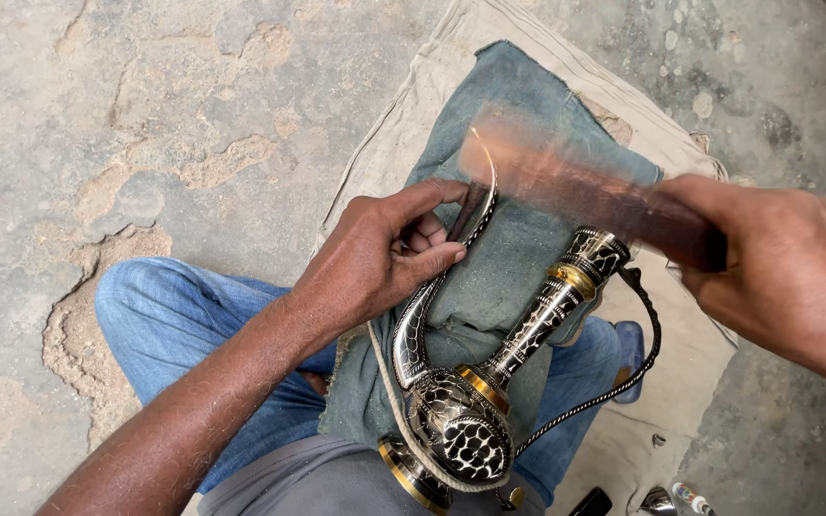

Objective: The person sits on the ground and uses a wooden mallet and a metal punch to hammer decorative patterns onto a silver-colored metal hookah pipe. The person repeatedly strikes the punch against the pipe's body and curved spout.

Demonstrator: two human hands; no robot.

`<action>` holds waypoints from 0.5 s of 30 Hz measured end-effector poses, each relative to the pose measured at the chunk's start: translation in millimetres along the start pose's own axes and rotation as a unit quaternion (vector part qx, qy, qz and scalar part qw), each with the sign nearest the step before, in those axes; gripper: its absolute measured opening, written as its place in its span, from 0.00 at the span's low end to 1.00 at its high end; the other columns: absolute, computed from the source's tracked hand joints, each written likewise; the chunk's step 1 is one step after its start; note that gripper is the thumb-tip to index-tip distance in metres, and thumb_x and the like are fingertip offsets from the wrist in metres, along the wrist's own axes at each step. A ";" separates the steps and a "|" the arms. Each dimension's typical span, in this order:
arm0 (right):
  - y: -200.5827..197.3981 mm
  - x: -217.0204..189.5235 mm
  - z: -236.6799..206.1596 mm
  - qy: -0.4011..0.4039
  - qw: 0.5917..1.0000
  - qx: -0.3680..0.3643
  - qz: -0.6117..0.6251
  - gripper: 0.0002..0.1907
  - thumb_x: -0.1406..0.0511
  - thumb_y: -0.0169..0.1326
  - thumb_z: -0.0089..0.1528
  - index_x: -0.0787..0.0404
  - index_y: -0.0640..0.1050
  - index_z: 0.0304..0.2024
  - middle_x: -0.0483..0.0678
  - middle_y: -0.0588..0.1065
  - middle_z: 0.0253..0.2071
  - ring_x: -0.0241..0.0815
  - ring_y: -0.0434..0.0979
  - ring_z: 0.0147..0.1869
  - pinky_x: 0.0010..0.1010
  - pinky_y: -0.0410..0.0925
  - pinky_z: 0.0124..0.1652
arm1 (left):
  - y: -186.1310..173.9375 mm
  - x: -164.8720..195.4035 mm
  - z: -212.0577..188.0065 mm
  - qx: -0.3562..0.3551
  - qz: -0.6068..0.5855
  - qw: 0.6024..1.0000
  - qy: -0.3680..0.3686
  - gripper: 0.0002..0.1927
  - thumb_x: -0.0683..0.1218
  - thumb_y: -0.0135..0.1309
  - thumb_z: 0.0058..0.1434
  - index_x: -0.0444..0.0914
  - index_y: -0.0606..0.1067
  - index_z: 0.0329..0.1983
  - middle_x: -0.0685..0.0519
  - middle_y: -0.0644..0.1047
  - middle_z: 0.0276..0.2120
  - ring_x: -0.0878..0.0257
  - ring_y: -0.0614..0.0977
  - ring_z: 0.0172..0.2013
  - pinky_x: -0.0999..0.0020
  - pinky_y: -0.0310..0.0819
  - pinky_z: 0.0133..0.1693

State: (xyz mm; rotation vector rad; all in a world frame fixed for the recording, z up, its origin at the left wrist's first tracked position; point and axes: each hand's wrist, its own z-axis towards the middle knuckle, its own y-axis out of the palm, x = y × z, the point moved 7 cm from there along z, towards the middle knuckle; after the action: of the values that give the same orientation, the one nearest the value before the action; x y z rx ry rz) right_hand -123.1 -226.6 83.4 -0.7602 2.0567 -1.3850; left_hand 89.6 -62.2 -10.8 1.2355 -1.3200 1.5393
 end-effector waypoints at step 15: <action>20.7 17.4 -38.4 0.114 0.974 0.068 0.185 0.20 0.76 0.64 0.55 0.65 0.75 0.48 0.53 0.78 0.32 0.46 0.83 0.33 0.41 0.79 0.37 | -1.5 -1.2 -2.0 -0.039 0.005 0.998 0.038 0.27 0.46 0.64 0.60 0.42 0.74 0.64 0.57 0.82 0.31 0.69 0.82 0.29 0.70 0.80 0.31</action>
State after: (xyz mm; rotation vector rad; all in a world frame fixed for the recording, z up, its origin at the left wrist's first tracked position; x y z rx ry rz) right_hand -165.3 -208.3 74.3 -0.1502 2.1114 -1.4243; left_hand 90.9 -59.9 -11.5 1.1117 -1.3259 1.5121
